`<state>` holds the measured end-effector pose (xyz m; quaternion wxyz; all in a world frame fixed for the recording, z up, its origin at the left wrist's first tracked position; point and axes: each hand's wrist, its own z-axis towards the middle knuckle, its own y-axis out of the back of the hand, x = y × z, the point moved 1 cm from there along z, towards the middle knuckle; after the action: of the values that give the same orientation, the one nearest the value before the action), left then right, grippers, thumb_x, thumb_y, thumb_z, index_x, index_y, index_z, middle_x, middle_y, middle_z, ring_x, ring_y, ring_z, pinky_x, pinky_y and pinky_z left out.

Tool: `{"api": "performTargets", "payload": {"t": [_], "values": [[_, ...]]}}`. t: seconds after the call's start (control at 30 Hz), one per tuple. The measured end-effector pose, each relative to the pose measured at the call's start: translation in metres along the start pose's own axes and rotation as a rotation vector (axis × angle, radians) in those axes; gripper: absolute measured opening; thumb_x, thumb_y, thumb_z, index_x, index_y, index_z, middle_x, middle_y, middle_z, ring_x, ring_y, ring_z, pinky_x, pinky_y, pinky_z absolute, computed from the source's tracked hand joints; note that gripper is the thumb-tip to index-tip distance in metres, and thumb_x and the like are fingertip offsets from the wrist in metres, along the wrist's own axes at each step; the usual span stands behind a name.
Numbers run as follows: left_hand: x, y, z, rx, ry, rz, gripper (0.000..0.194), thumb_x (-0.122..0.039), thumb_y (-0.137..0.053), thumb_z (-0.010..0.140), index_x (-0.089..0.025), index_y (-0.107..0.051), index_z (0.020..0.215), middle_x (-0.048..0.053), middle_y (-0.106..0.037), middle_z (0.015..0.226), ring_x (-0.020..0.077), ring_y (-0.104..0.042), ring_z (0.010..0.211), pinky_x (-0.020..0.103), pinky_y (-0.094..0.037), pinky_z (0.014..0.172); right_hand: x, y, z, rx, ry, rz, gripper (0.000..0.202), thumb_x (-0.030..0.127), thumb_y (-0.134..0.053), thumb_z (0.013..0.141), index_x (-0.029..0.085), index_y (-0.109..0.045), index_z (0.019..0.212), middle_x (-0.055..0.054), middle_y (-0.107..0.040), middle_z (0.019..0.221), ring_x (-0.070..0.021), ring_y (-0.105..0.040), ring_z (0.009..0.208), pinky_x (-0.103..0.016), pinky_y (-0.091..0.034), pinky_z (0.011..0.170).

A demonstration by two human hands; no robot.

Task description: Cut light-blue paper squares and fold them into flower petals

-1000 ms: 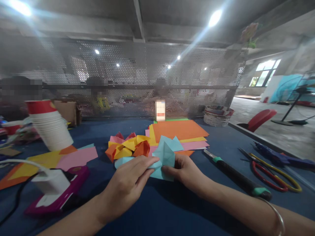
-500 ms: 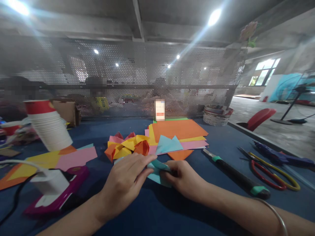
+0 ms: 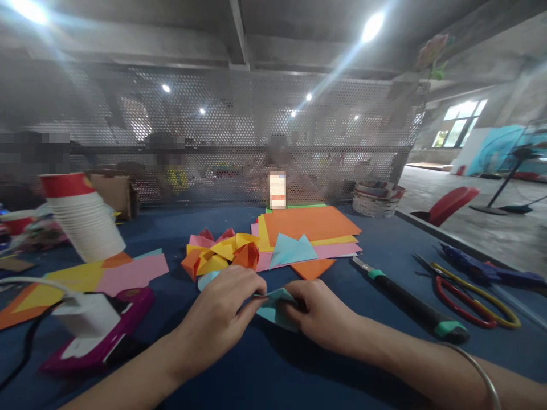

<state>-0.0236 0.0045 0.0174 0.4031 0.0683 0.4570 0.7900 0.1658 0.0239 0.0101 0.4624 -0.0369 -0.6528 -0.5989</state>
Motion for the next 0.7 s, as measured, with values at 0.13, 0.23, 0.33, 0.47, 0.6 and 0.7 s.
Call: {"api": "performTargets", "payload": {"t": [0.13, 0.23, 0.33, 0.47, 0.6, 0.7], "values": [[0.006, -0.003, -0.002, -0.016, 0.149, -0.084, 0.011, -0.014, -0.049, 0.085, -0.022, -0.056, 0.089, 0.0, -0.062, 0.081, 0.0174, -0.059, 0.075, 0.029, -0.045, 0.069, 0.003, 0.003, 0.001, -0.067, 0.028, 0.054, 0.021, 0.011, -0.048, 0.076, 0.017, -0.065, 0.086, 0.0, -0.061, 0.073, -0.0115, -0.05, 0.064, -0.02, -0.035, 0.056], [0.003, -0.003, -0.002, 0.009, 0.144, -0.149, 0.034, -0.011, -0.048, 0.082, -0.026, -0.057, 0.111, 0.0, -0.066, 0.093, 0.0184, -0.061, 0.086, 0.032, -0.046, 0.079, 0.003, 0.005, 0.001, -0.116, 0.012, 0.043, 0.017, 0.008, -0.051, 0.07, 0.017, -0.062, 0.08, 0.001, -0.06, 0.071, -0.0118, -0.05, 0.062, -0.021, -0.035, 0.055], [-0.002, -0.004, -0.001, 0.1, 0.121, -0.182, 0.035, -0.007, -0.046, 0.08, -0.026, -0.063, 0.104, 0.001, -0.067, 0.091, 0.0191, -0.061, 0.086, 0.032, -0.045, 0.077, 0.003, 0.005, 0.001, -0.145, 0.014, 0.03, 0.018, 0.005, -0.053, 0.065, 0.018, -0.059, 0.077, 0.001, -0.058, 0.075, -0.0114, -0.049, 0.064, -0.021, -0.037, 0.057], [-0.001, -0.006, 0.002, 0.142, 0.299, -0.279, 0.018, -0.012, -0.05, 0.078, -0.022, -0.064, 0.083, -0.001, -0.066, 0.075, 0.0177, -0.059, 0.071, 0.028, -0.043, 0.065, 0.006, 0.003, 0.0, -0.16, 0.008, 0.127, 0.021, 0.01, -0.056, 0.071, 0.019, -0.056, 0.09, 0.0, -0.059, 0.083, -0.0128, -0.052, 0.071, -0.023, -0.041, 0.063], [0.003, -0.008, 0.006, 0.113, 0.511, -0.613, 0.011, -0.026, -0.055, 0.08, -0.019, -0.064, 0.082, 0.0, -0.065, 0.074, 0.0184, -0.06, 0.074, 0.026, -0.045, 0.064, 0.009, -0.001, -0.003, -0.095, -0.001, 0.296, 0.031, 0.027, -0.061, 0.078, 0.018, -0.052, 0.106, -0.002, -0.062, 0.096, -0.0152, -0.056, 0.083, -0.025, -0.044, 0.073], [0.001, -0.01, 0.008, 0.116, 0.616, -0.866, 0.014, -0.029, -0.059, 0.076, -0.017, -0.064, 0.083, 0.0, -0.064, 0.073, 0.0167, -0.059, 0.071, 0.024, -0.044, 0.062, 0.01, -0.002, -0.004, -0.042, -0.026, 0.234, 0.018, 0.031, -0.059, 0.08, 0.017, -0.057, 0.091, -0.002, -0.062, 0.085, -0.015, -0.055, 0.075, -0.025, -0.043, 0.068]]}}
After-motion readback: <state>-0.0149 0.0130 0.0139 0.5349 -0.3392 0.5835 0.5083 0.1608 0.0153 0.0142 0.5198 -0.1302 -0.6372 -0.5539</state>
